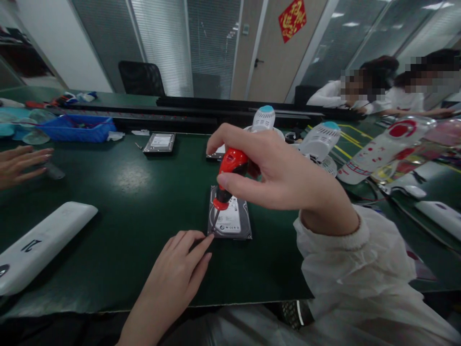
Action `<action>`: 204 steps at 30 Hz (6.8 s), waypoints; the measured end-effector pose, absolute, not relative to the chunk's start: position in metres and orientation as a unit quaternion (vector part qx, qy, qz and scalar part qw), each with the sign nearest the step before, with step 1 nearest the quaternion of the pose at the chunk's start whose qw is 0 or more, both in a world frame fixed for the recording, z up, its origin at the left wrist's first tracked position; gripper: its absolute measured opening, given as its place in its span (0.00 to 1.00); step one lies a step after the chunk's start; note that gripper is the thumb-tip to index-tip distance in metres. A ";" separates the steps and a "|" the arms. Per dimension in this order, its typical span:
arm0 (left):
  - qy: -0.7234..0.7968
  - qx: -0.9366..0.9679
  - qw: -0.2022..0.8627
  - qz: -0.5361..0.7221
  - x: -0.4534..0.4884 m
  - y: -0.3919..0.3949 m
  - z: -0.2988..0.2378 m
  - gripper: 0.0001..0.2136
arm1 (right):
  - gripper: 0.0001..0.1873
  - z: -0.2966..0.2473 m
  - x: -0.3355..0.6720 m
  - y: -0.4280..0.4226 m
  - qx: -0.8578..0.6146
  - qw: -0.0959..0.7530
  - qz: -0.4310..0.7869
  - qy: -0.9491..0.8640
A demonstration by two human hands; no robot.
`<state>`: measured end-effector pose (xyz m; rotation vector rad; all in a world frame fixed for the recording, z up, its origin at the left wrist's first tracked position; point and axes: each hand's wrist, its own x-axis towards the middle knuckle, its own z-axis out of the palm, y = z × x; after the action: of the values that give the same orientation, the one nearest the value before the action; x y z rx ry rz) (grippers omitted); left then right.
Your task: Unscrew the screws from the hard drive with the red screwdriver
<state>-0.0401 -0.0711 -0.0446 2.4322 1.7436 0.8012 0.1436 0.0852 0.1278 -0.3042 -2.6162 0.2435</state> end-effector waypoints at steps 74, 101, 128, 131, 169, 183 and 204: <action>0.558 0.789 0.012 0.256 -0.038 -0.071 -0.042 0.15 | 0.18 0.127 0.143 0.084 -0.173 0.268 0.055 -0.946; 0.559 0.789 0.027 0.253 -0.039 -0.070 -0.042 0.15 | 0.18 0.132 0.145 0.081 -0.158 0.233 0.071 -0.957; 0.562 0.788 0.033 0.250 -0.039 -0.071 -0.043 0.16 | 0.13 0.131 0.145 0.083 -0.138 0.235 0.073 -0.959; 0.562 0.789 0.035 0.247 -0.038 -0.071 -0.043 0.16 | 0.15 0.132 0.145 0.084 -0.158 0.232 0.068 -0.957; 0.560 0.787 0.025 0.257 -0.040 -0.071 -0.043 0.15 | 0.18 0.130 0.145 0.085 -0.165 0.261 0.068 -0.949; 0.557 0.788 0.025 0.260 -0.038 -0.071 -0.042 0.15 | 0.14 0.128 0.144 0.085 -0.165 0.241 0.043 -0.956; 0.556 0.791 0.025 0.255 -0.038 -0.071 -0.042 0.15 | 0.13 0.130 0.145 0.083 -0.119 0.234 0.062 -0.963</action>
<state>-0.0383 -0.0706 -0.0416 2.4453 1.7183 0.7898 0.1446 0.0827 0.1297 -0.3281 -2.6443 0.1709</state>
